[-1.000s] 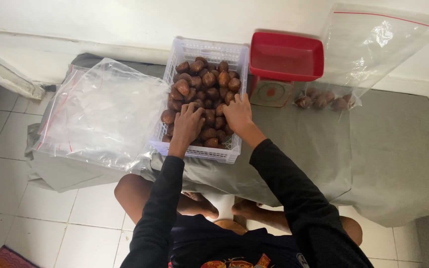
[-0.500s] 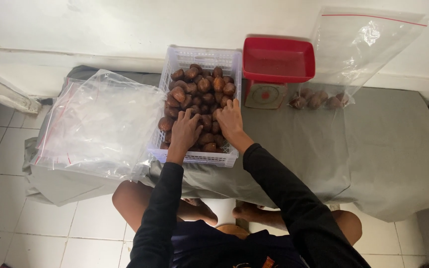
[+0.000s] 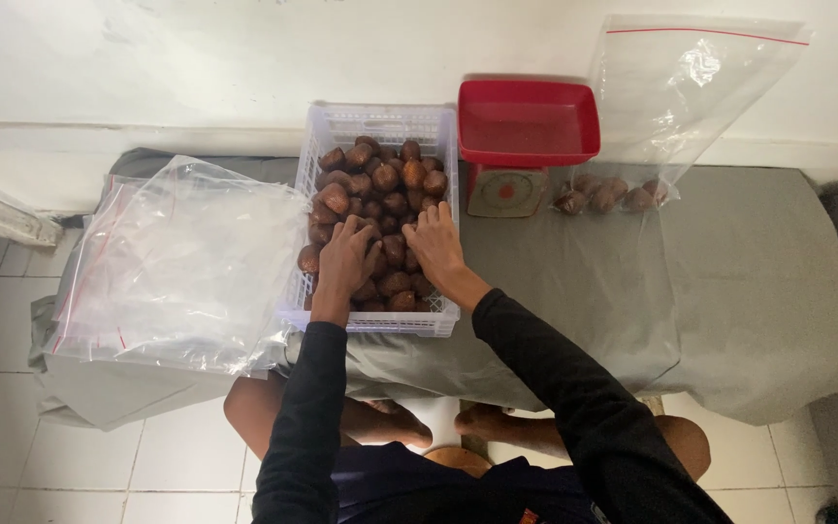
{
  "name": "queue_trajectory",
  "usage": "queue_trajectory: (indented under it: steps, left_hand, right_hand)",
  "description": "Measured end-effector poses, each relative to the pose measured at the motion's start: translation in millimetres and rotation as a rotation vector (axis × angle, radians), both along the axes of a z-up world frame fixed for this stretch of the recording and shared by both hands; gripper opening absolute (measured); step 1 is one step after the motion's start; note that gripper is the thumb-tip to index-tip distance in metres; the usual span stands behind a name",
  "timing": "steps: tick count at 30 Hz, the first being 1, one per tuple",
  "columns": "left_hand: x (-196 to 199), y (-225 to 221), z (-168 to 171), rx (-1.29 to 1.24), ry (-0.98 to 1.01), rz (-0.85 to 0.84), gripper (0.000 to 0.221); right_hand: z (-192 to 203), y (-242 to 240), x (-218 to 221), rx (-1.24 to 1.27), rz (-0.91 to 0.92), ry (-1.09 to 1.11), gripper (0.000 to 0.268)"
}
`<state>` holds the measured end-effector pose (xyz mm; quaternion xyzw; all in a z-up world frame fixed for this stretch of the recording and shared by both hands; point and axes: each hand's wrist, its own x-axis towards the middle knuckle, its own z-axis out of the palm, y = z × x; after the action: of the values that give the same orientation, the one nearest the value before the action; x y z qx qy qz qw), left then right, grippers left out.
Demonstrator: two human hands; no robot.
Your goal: Picking salak fruits from a crate, placing them on a scale for weighing, and then preparing a plastic bag for packaging.
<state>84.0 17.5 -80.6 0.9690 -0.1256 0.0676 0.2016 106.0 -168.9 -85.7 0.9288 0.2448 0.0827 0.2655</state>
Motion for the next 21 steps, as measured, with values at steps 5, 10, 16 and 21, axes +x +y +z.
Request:
queue_trajectory:
  steps: [5, 10, 16, 21]
  left_hand:
    - [-3.0, 2.2, 5.2, -0.017, -0.007, 0.015, 0.015]
    - [-4.0, 3.5, 9.0, -0.009, -0.01, 0.027, 0.016]
    - [-3.9, 2.6, 13.9, -0.002, 0.025, 0.025, 0.012]
    - [-0.2, 3.3, 8.0, -0.016, 0.054, 0.042, 0.011]
  right_hand:
    - [30.2, -0.5, -6.8, 0.153, 0.067, -0.004, 0.042]
    - [94.4, -38.4, -2.0, 0.497, -0.017, 0.276, 0.048]
    - [160.8, -115.0, 17.6, 1.199, -0.18, 0.391, 0.048]
    - [171.7, -168.7, 72.4, 1.258, -0.262, 0.318, 0.049]
